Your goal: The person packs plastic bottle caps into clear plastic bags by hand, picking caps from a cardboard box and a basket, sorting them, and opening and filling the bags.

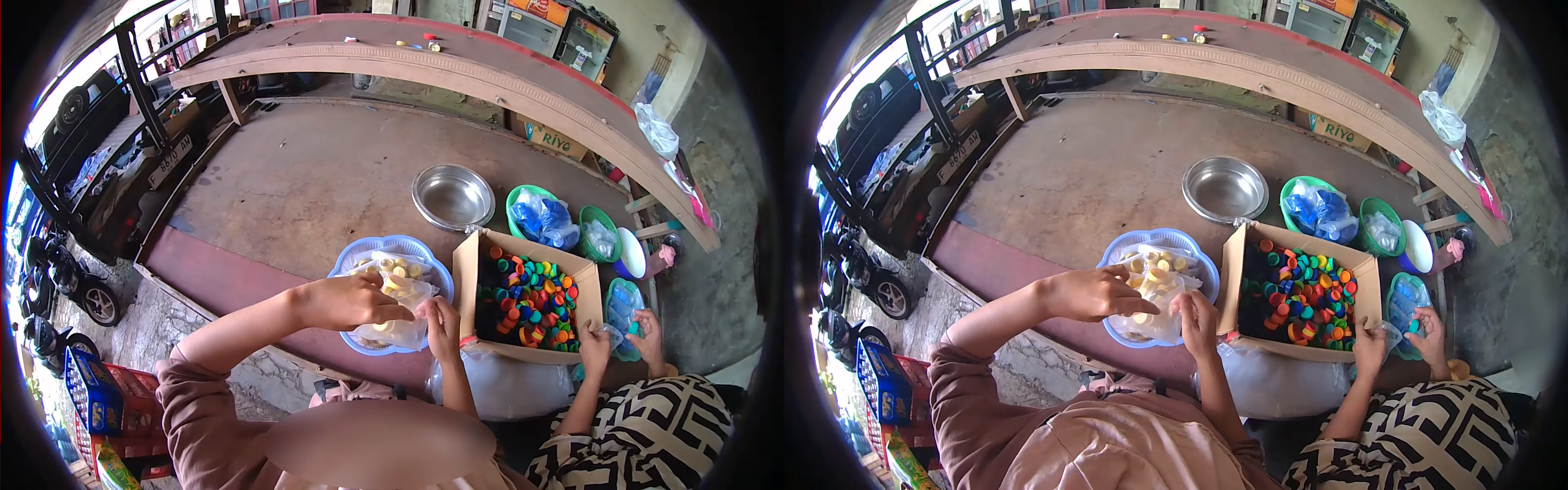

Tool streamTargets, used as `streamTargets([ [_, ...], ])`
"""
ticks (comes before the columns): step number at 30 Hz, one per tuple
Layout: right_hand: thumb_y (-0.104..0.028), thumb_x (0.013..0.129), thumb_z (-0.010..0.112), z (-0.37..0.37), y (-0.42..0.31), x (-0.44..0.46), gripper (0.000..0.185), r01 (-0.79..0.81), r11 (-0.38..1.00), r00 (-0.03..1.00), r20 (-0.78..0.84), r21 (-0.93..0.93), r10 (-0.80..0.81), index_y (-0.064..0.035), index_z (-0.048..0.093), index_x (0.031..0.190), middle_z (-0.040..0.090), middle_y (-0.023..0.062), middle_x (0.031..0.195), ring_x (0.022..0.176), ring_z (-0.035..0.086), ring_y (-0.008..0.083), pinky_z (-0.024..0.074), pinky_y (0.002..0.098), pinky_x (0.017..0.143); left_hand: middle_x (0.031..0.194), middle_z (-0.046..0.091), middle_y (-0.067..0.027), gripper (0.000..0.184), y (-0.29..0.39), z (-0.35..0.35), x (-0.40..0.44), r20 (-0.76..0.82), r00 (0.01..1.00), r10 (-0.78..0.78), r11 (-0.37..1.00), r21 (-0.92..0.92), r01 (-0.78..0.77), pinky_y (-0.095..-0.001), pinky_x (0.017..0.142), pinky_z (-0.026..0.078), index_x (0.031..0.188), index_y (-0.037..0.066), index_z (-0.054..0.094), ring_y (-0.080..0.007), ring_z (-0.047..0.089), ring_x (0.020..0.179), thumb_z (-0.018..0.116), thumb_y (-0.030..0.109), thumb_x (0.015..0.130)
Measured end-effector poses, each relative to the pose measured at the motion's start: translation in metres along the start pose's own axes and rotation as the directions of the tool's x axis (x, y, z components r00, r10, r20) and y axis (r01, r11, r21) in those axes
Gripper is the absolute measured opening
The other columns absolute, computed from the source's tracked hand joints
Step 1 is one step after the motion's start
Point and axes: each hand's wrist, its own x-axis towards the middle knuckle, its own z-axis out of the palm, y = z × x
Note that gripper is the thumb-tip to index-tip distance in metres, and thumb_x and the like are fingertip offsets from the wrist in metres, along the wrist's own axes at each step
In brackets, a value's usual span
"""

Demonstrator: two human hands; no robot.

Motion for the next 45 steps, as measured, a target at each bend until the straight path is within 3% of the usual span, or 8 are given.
streamTargets([
  [6,-0.013,0.093,0.046,0.001,0.003,-0.002,0.023,-0.027,1.000,0.999,-0.020,0.015,0.027,0.0020,0.055,0.078,0.058,0.0060,0.072,0.067,0.056,0.0100,0.0435,0.0241,0.062,0.084,0.062,-0.0076,0.047,0.005,-0.011,-0.004,-0.054,0.992,-0.117,0.989,-0.100,0.111,-0.0375,0.079,0.042,0.121,0.006,0.050,-0.0231,0.060,0.079,0.054,0.005,0.074],
  [12,-0.011,0.091,0.048,0.005,-0.017,-0.006,0.018,-0.090,0.996,0.996,-0.008,-0.009,0.090,0.0024,0.055,0.082,0.059,0.0079,0.073,0.068,0.057,0.0139,0.0447,0.0263,0.065,0.086,0.063,-0.0082,0.044,-0.007,-0.013,-0.012,0.035,0.990,-0.135,0.981,0.147,0.129,-0.0333,0.073,0.045,0.123,0.006,0.049,-0.0227,0.061,0.079,0.049,0.011,0.078],
  [15,-0.013,0.087,0.053,0.006,-0.026,-0.007,0.015,0.054,0.998,0.996,0.071,-0.030,-0.052,0.0018,0.057,0.088,0.060,0.0091,0.076,0.070,0.059,0.0169,0.0457,0.0288,0.067,0.088,0.065,-0.0090,0.045,-0.011,-0.017,-0.014,0.004,0.994,-0.110,0.987,0.119,0.109,-0.0330,0.073,0.045,0.122,0.006,0.049,-0.0224,0.062,0.079,0.049,0.009,0.078],
  [24,-0.018,0.083,0.058,0.009,0.006,-0.031,0.021,-0.108,0.960,0.983,0.119,-0.260,0.143,0.0008,0.062,0.093,0.064,0.0126,0.080,0.074,0.061,0.0223,0.0457,0.0332,0.064,0.079,0.062,-0.0091,0.055,-0.009,-0.031,-0.017,0.057,0.996,-0.064,0.977,-0.199,0.074,-0.0366,0.076,0.041,0.126,0.005,0.043,-0.0221,0.061,0.079,0.055,0.003,0.072],
  [28,-0.016,0.084,0.057,0.016,0.015,-0.035,0.021,-0.169,0.971,0.983,0.044,-0.169,0.178,0.0005,0.061,0.095,0.064,0.0131,0.082,0.074,0.061,0.0217,0.0455,0.0322,0.066,0.080,0.060,-0.0083,0.053,-0.005,-0.023,-0.023,-0.141,0.990,0.034,0.992,-0.113,-0.050,-0.0357,0.073,0.037,0.125,0.004,0.042,-0.0228,0.059,0.078,0.055,0.002,0.074],
  [36,-0.012,0.090,0.047,0.019,0.006,-0.039,0.021,-0.239,0.969,0.970,0.068,0.055,0.235,0.0017,0.058,0.101,0.061,0.0061,0.092,0.084,0.057,0.0136,0.0440,0.0275,0.075,0.081,0.059,-0.0074,0.048,-0.015,-0.041,-0.043,-0.025,0.998,-0.058,0.997,-0.061,0.056,-0.0377,0.077,0.037,0.126,0.004,0.043,-0.0221,0.056,0.081,0.057,0.013,0.081],
  [42,-0.018,0.092,0.044,0.019,-0.007,-0.037,0.026,-0.223,0.975,0.969,0.099,-0.020,0.224,0.0016,0.058,0.104,0.061,0.0067,0.092,0.089,0.055,0.0137,0.0424,0.0273,0.080,0.089,0.060,-0.0100,0.041,-0.025,-0.046,-0.052,-0.200,0.980,-0.021,0.991,-0.134,-0.006,-0.0372,0.078,0.041,0.120,0.004,0.047,-0.0247,0.056,0.084,0.058,0.012,0.082],
  [45,-0.023,0.095,0.041,0.023,-0.007,-0.034,0.033,-0.276,0.959,0.960,0.078,0.068,0.271,0.0022,0.059,0.106,0.062,0.0065,0.100,0.096,0.056,0.0155,0.0412,0.0278,0.086,0.098,0.059,-0.0120,0.038,-0.037,-0.030,-0.060,-0.487,0.871,-0.067,0.971,-0.234,-0.056,-0.0355,0.076,0.042,0.113,0.004,0.049,-0.0248,0.056,0.086,0.063,0.010,0.079],
])
